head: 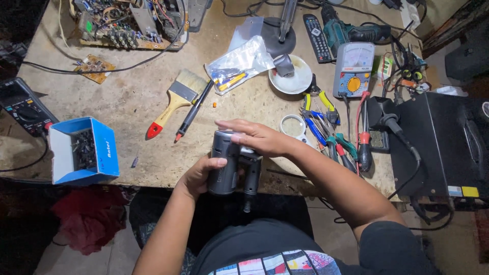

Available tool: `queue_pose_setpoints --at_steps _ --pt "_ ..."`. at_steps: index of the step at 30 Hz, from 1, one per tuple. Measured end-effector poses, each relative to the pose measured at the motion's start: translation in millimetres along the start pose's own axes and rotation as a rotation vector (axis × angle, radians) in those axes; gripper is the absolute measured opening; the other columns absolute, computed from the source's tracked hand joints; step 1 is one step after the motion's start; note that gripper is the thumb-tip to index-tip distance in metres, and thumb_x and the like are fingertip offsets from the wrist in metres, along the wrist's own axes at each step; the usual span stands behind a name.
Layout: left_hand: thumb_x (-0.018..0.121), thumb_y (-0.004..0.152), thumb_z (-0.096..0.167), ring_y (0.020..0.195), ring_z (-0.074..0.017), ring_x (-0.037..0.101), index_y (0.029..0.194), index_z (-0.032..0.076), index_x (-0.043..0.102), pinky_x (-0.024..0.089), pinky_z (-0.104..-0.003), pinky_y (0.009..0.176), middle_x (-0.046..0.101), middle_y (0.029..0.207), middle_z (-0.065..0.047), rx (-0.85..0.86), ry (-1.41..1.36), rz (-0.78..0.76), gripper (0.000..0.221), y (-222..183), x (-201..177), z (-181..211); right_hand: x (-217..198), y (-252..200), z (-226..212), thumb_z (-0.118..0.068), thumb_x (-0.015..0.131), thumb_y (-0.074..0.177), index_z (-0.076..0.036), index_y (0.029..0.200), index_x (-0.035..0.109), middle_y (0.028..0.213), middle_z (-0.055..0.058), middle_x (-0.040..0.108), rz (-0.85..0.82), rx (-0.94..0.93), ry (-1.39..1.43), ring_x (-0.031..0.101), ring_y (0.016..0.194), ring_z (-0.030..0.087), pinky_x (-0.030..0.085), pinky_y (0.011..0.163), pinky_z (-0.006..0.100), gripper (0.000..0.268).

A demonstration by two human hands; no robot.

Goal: Disassembling and inspecting the internal components of a hair dryer on a repair bench, followed by reassembly attempts.

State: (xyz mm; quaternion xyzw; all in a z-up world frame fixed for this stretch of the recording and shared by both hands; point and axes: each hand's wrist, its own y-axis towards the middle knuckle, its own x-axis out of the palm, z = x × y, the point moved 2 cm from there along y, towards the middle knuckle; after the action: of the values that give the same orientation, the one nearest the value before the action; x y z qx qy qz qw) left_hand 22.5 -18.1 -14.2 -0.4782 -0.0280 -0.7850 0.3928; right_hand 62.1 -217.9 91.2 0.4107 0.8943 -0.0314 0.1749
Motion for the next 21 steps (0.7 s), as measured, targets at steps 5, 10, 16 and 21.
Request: queue_pose_setpoints --at_steps 5,10,16,21 --pt "0.071 0.082 0.016 0.079 -0.0372 0.075 0.123 0.003 0.065 0.063 -0.054 0.071 0.073 0.092 -0.023 -0.026 -0.09 0.04 0.043 -7 19 20 -1 -48 25 -0.027 0.06 0.1 -0.01 0.158 0.041 0.146 0.018 0.055 0.163 0.189 0.328 0.062 0.119 0.028 0.058 0.09 0.042 0.064" --pt "0.071 0.083 0.016 0.076 -0.0337 0.075 0.118 0.003 0.066 0.063 -0.052 0.067 0.072 0.085 -0.021 0.016 -0.104 0.041 0.038 -11 33 23 37 -81 12 -0.007 0.077 0.086 -0.02 0.162 0.028 0.138 0.017 0.046 0.267 0.348 0.484 0.063 0.107 0.029 0.067 0.08 0.044 0.092" --pt "0.074 0.08 0.013 0.074 -0.0337 0.074 0.116 0.002 0.067 0.063 -0.052 0.068 0.071 0.081 -0.022 0.071 -0.038 0.122 0.039 -13 47 19 68 -72 4 -0.017 0.081 0.087 -0.023 0.161 0.029 0.125 0.027 0.058 0.441 0.347 0.245 0.068 0.1 0.033 0.066 0.076 0.047 0.09" --pt "0.077 0.077 0.008 0.078 -0.035 0.074 0.119 0.001 0.065 0.063 -0.053 0.07 0.071 0.083 -0.023 0.144 0.037 0.128 0.044 -19 60 21 73 -66 7 -0.035 0.068 0.096 -0.022 0.146 0.044 0.112 0.024 0.071 0.544 0.383 0.0 0.069 0.1 0.039 0.052 0.09 0.056 0.057"
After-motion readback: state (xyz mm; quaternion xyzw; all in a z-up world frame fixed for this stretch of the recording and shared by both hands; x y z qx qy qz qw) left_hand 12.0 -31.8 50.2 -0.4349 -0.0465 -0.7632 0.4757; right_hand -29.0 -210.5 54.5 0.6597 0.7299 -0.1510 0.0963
